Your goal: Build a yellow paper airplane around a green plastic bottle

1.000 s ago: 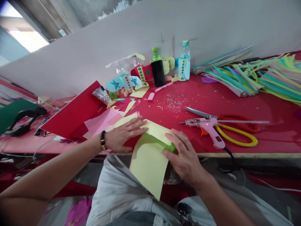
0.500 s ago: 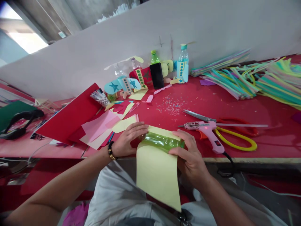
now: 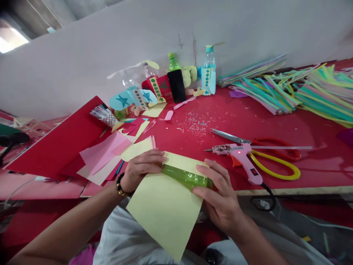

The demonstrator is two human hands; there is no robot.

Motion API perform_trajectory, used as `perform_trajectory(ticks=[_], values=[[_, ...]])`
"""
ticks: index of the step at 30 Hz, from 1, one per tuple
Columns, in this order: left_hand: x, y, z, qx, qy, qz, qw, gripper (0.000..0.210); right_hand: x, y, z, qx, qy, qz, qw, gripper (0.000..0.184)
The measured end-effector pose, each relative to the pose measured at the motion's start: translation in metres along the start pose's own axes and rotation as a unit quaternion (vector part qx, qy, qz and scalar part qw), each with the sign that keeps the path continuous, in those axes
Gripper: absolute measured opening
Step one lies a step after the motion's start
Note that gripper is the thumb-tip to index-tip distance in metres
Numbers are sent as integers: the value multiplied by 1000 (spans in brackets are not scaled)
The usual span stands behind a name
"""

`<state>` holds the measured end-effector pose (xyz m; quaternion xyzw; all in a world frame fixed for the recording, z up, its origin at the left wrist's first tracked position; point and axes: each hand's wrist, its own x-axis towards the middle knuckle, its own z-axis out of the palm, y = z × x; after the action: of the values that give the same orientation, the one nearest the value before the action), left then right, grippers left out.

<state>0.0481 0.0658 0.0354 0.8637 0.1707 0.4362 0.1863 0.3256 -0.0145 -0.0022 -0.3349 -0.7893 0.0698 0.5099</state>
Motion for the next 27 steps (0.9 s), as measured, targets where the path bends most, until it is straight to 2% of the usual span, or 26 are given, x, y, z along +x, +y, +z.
perform_trajectory(ticks=[7, 12, 27], values=[[2, 1, -3, -7, 6, 4, 1000, 4, -12, 0, 2, -45, 24, -14, 999, 25], [2, 3, -5, 4, 13, 3, 1000, 8, -16, 1, 2, -36, 26, -22, 999, 30], [-3, 3, -5, -23, 41, -9, 999, 6, -16, -2, 2, -24, 49, -17, 998, 30]])
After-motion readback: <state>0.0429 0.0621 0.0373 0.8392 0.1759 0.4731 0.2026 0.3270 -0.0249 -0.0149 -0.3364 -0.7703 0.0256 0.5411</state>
